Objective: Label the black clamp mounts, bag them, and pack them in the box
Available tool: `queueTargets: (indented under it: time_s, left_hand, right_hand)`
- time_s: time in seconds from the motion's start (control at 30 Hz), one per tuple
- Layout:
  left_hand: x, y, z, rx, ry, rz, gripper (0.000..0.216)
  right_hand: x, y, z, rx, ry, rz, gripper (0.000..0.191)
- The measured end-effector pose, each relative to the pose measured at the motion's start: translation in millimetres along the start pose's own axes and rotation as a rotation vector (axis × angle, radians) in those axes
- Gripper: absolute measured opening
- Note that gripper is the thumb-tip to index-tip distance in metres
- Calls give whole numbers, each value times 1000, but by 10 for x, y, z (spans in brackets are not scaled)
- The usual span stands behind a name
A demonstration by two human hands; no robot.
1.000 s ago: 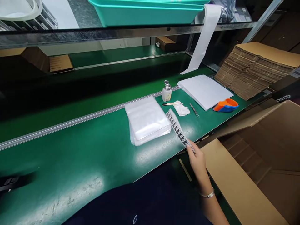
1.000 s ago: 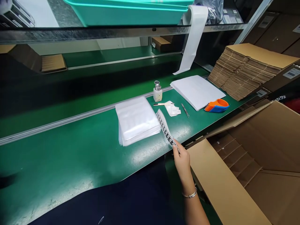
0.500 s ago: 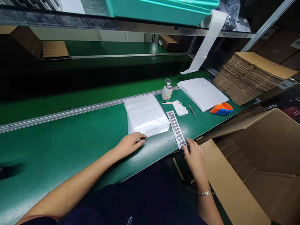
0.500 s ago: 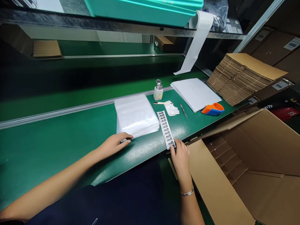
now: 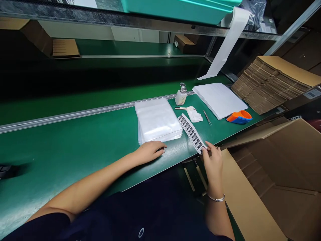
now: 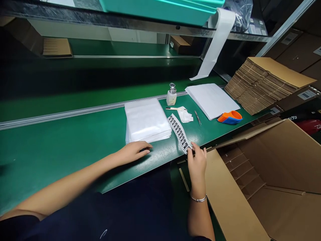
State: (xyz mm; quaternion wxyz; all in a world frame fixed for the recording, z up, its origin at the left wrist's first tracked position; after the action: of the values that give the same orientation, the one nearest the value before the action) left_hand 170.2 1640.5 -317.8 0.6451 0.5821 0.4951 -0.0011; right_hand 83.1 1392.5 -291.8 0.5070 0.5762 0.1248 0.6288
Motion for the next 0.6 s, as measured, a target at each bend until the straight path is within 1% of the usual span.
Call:
queueTargets:
  time_s: [0.03, 0.1, 0.13, 0.17, 0.2, 0.23, 0.27, 0.3, 0.33, 0.37, 0.4, 0.47, 0.53, 0.6]
  left_hand:
    - [-63, 104, 21, -38, -40, 0, 34]
    - [-242, 377, 53, -159, -131, -31, 34]
    - [-328, 508, 65, -212, -157, -71, 33]
    - [-398, 600, 82, -235, -164, -140, 34]
    - [-452, 638, 107, -212, -157, -247, 37]
    - [-493, 619, 136, -147, -141, -393, 45]
    - [-527, 561, 161, -62, -120, -569, 55]
    - [-548, 493, 177, 16, -96, -756, 66]
    - [-547, 439, 189, 62, -69, -935, 73]
    - [-514, 406, 199, 69, -37, -1087, 76]
    - [-450, 397, 208, 39, -4, -1200, 74]
    - [-272, 444, 204, -94, 37, -1329, 63]
    - [-101, 524, 159, -230, 45, -1373, 58]
    - [24, 574, 93, -308, 49, -1348, 57]
  right_hand:
    - [97, 137, 32, -60, 32, 57, 33]
    - [361, 394, 94, -146, 123, 132, 28]
    - [530, 518, 117, -191, 189, 142, 25]
    - [726, 632, 125, -238, 275, 132, 23]
    - [946, 719, 113, -281, 381, 106, 22]
    - [1183, 755, 78, -299, 507, 67, 24]
    - [1428, 731, 17, -284, 652, 25, 27]
    - [1662, 645, -71, -234, 807, -15, 30]
    - [1862, 514, -182, -162, 956, -50, 32]
    - [2016, 368, -303, -93, 1081, -72, 31]
    - [2125, 223, -420, -39, 1176, -86, 29]
    - [2230, -42, -602, 31, 1276, -85, 25]
    - [2241, -263, -716, 100, 1308, -45, 23]
    - [2221, -419, -777, 158, 1321, 3, 21]
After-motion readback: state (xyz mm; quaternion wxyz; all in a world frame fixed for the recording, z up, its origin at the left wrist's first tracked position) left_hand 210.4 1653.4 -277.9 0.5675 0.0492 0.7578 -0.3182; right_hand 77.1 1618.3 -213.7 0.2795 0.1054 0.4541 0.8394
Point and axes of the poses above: each hand's wrist, its own z-axis towards the middle knuckle, its own y-axis out of the back of the hand, x = y × z, the point moved 9 cm from there along z, towards the middle knuckle
